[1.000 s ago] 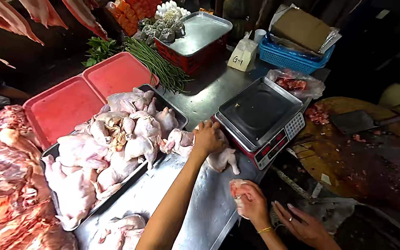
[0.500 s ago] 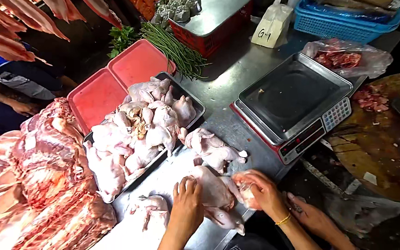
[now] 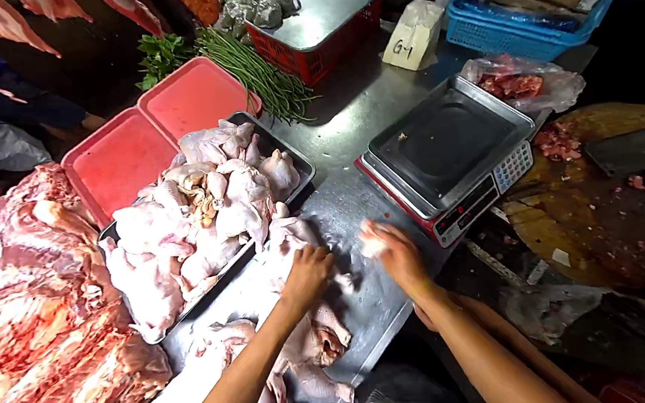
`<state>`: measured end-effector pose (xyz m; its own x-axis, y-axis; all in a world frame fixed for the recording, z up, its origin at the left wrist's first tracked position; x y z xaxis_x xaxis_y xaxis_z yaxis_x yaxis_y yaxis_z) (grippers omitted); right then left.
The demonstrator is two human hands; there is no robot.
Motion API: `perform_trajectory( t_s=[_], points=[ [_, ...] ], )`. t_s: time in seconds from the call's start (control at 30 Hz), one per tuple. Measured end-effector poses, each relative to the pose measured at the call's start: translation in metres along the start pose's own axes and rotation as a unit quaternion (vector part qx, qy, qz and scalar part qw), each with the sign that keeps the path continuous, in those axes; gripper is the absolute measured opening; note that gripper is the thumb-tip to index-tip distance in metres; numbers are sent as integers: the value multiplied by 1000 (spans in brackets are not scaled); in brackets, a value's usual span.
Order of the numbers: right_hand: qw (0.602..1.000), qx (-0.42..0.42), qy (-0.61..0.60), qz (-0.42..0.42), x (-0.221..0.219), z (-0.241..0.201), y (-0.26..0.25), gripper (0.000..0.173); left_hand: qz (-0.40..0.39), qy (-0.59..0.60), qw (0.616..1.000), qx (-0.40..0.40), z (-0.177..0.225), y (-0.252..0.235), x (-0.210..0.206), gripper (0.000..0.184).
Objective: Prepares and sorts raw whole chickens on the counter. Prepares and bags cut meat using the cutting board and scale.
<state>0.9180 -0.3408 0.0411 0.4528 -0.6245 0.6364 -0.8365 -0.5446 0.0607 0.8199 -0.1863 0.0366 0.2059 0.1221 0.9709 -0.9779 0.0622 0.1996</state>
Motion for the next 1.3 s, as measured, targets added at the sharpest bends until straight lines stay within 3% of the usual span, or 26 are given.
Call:
perform_trajectory(
  t_s=[0.07,0.13,0.23,0.33,0.43,0.5,0.6,0.73,1.1,1.2,1.3],
  points=[
    [989,111,45,-82,-58,-25,-46,46,-25,6,999,21,-5,15,-5,37],
    [963,150,122,-189,-95,-24,-76,48,-30,7,999,41,-15,21,-5,42],
    [978,53,146,-138,-53,17,-83,36,3,41,999,32,-20,30,-8,49],
    [981,-59,157,-99,-20,57,-18,35,14,71,997,10,-23,33,-10,49],
    [977,-144,125,-91,12,66,69,26,1,90,996,16,-27,32,-10,47],
    [977,-199,80,-20,53,74,102,23,-15,94,995,23,-28,30,-10,48],
    [957,-265,80,86,94,83,128,23,-31,95,995,21,-29,35,-12,48],
    [929,-329,125,114,125,103,147,26,-22,99,995,16,-32,39,-10,47],
    [898,-340,217,176,220,167,198,23,-42,136,989,43,-34,43,-8,46],
    [919,-314,183,151,212,173,182,24,-50,127,990,42,-32,35,-11,46],
    [953,-261,117,97,180,142,150,28,-60,122,990,39,-30,32,-12,46]
  ],
)
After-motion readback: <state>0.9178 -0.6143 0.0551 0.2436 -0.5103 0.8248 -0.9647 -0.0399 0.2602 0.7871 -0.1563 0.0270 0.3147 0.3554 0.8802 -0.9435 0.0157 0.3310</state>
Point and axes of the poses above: each hand's wrist, its own y-axis away from the middle knuckle, its own x-axis out of the back of the hand, z = x × y, the point moved 9 cm from there along -y, towards the middle knuckle, and after that the axes turned 5 degrees about -y, right-handed, at the moved point
